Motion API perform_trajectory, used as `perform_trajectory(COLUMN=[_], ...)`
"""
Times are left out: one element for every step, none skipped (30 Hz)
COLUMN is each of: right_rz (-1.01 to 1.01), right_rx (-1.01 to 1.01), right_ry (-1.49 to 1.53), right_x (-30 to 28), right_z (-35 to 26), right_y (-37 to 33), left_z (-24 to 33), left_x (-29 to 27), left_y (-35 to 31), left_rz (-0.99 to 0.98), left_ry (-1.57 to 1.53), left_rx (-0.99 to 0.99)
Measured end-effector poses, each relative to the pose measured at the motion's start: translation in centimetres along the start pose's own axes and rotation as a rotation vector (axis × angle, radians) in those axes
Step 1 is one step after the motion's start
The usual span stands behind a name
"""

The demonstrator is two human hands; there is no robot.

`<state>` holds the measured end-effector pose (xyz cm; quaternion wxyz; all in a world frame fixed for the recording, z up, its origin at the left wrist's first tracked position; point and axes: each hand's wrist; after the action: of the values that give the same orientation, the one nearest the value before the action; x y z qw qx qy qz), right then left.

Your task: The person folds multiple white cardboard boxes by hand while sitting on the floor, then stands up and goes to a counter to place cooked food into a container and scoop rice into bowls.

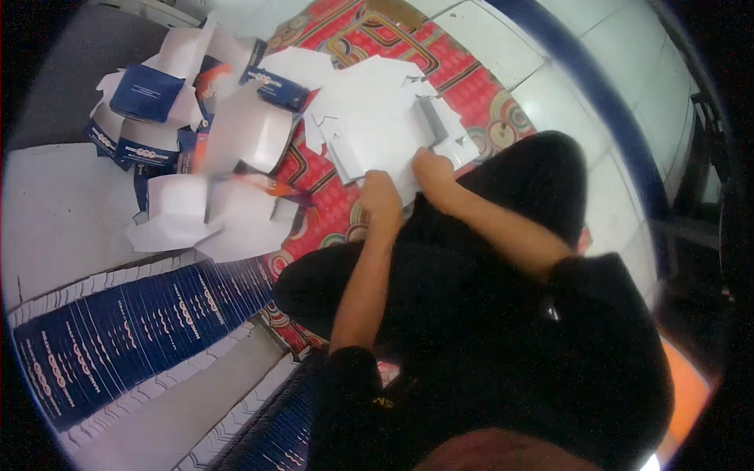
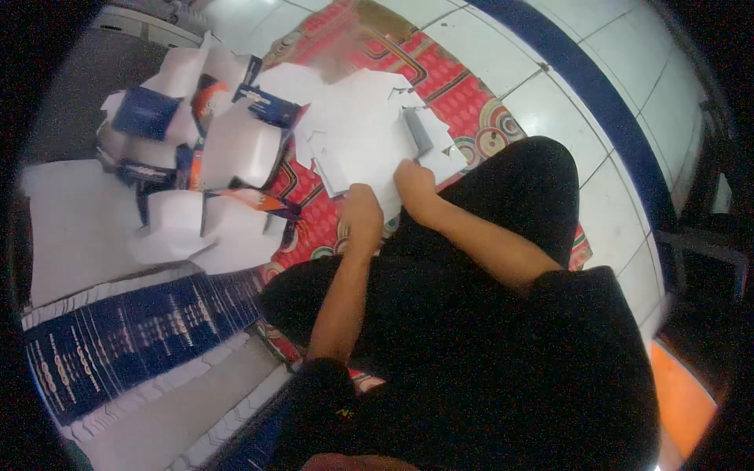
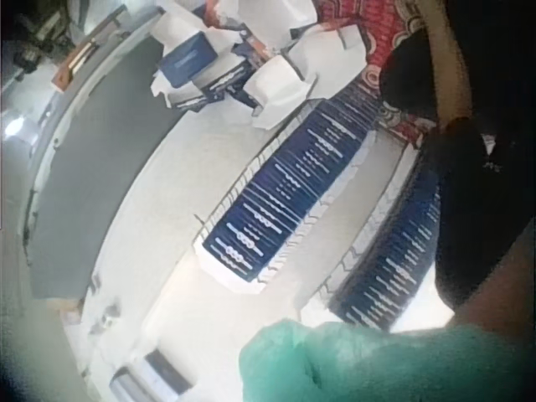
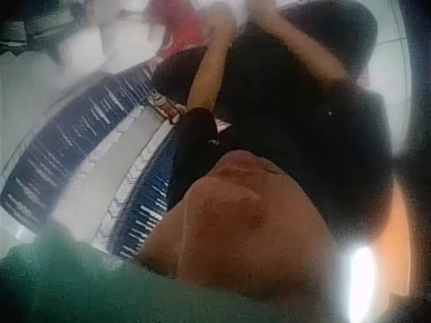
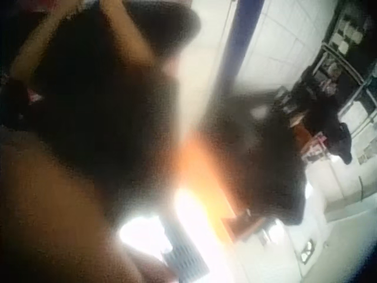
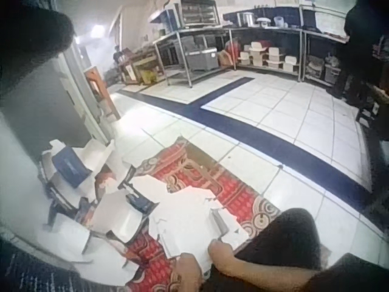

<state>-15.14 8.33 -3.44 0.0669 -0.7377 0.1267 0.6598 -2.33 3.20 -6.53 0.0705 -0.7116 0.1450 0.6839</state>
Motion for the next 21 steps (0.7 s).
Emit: perform_trajectory(right_rz=[-0.016,0.009,0.04,0.047,0.058,0.069,0.081,0.048,0.01,0.019,-0.098,-0.215,-0.208,-0.105,0.009,0.027,0.177,0.315,0.276,0.276,0.206], right_rx=[0.009,0.015,0.019,0.018,-0.066,-0.153,-0.153,-0.056,0.036,0.034,0.109,0.173,0.164,0.193,0.221,0.211,0.018,-0.158,-0.317,-0.299,-0.293], right_ry=[-0.006,-0.003,0.001,-0.002,-0.031,-0.053,-0.055,0.0,0.059,0.061,0.061,0.067,0.071,0.092,0.111,0.117,0.019,-0.09,-0.12,-0.135,-0.078], right_x=[1.2,2.3,3.2,3.9,4.3,3.9,3.4,2.8,1.7,0.4,-0.9,-2.4,-3.9,-5.4,-6.7,-7.1,-7.4,-7.1,-6.1,-4.6,-2.9], right_z=[0.4,0.7,1.0,1.3,1.9,1.6,1.4,1.4,1.2,1.6,2.2,2.0,2.0,2.1,2.1,1.8,1.2,1.6,2.9,3.7,3.5], right_y=[-0.3,-0.3,-0.5,-0.5,-0.7,-0.4,-0.2,-0.2,-0.1,0.1,0.5,0.8,0.8,0.5,0.5,0.2,-0.1,-0.4,-0.4,-0.7,-0.7], left_z=[1.2,2.0,2.7,3.0,3.0,2.1,1.4,0.7,-0.5,-1.4,-2.0,-3.2,-4.2,-5.2,-6.2,-7.3,-8.3,-7.9,-6.5,-5.0,-4.7], left_x=[-0.7,-1.6,-2.4,-2.7,-3.2,-3.2,-3.2,-3.2,-4.1,-4.9,-5.6,-6.0,-6.3,-6.6,-6.4,-6.0,-5.6,-6.4,-7.8,-9.0,-9.1], left_y=[-0.2,-0.3,-0.3,0.0,0.0,-0.1,-0.1,0.0,0.0,0.2,0.9,1.1,1.4,1.5,1.9,2.3,2.7,2.6,2.2,1.9,1.9], left_rz=[-0.057,-0.07,-0.078,-0.071,-0.061,-0.063,-0.063,-0.051,-0.087,-0.121,-0.168,-0.157,-0.104,-0.05,-0.031,-0.058,-0.083,-0.079,-0.182,-0.291,-0.284], left_ry=[-0.011,-0.017,0.027,0.073,0.069,0.01,-0.052,-0.054,-0.184,-0.315,-0.38,-0.372,-0.475,-0.576,-0.577,-0.764,-0.949,-0.95,-1.117,-1.277,-1.279], left_rx=[0.028,0.034,0.102,0.165,0.167,0.14,0.117,0.121,0.036,-0.048,-0.123,-0.13,-0.118,-0.104,-0.107,-0.142,-0.175,-0.166,-0.249,-0.335,-0.317])
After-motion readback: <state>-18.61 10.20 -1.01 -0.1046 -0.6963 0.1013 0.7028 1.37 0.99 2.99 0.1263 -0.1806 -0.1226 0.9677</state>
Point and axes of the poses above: each hand's wrist, its own y-axis towards the middle knuckle, its own x-axis out of the palm, z = x × y, and after that the axes turned 8 degrees about z, right-handed
